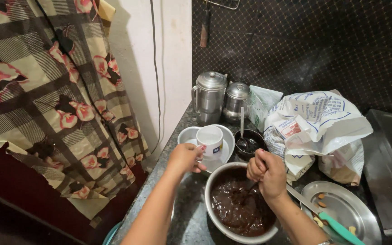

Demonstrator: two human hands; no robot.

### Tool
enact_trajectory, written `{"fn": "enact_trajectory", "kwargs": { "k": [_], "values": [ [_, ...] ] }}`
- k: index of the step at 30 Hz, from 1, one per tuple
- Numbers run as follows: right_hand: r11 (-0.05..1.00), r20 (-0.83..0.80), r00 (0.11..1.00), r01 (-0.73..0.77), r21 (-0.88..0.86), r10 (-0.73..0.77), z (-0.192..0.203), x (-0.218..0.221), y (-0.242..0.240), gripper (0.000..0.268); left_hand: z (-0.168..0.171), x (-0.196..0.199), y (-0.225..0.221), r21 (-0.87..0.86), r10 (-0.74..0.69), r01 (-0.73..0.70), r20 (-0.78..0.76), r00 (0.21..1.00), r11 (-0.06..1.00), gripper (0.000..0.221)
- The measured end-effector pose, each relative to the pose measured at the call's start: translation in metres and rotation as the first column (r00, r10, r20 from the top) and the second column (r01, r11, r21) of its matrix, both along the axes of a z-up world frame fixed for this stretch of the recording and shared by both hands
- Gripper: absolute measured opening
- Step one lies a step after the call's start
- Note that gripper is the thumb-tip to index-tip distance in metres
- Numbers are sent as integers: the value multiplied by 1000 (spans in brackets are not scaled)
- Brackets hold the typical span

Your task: The person mixes chocolate batter in a bowl with a whisk, then uses a knife to chop nuts from a plate and add them to the mixture. They continue stirring the batter with the whisk, occasionally using the knife to scrape the sides of the bowl.

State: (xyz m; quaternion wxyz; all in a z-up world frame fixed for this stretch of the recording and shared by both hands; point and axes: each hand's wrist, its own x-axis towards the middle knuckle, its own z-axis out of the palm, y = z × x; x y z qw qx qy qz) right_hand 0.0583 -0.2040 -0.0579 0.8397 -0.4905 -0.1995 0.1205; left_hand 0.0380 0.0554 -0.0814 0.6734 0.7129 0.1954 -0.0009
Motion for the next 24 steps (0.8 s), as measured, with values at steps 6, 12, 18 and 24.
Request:
{"fn": "enact_trajectory", "kwargs": {
  "k": [6,12,18,24],
  "values": [
    [1000,12,1000,-14,5,14,0,-2,3,46,-22,21,-9,161,90,-79,-60,994,984,39],
    [1000,32,999,-16,-11,17,-1,-4,4,46,-36,41,-16,303,92,-48,-133,987,952,41],
    [999,24,1000,5,-39,-4,0,-6,9,43,-17,35,-27,489,70,41,-206,976,872,38],
    [999,33,999,32,-3,-32,-2,-8,9,46,18,-10,-62,795,268,-457,375,887,400,36]
  ]
}}
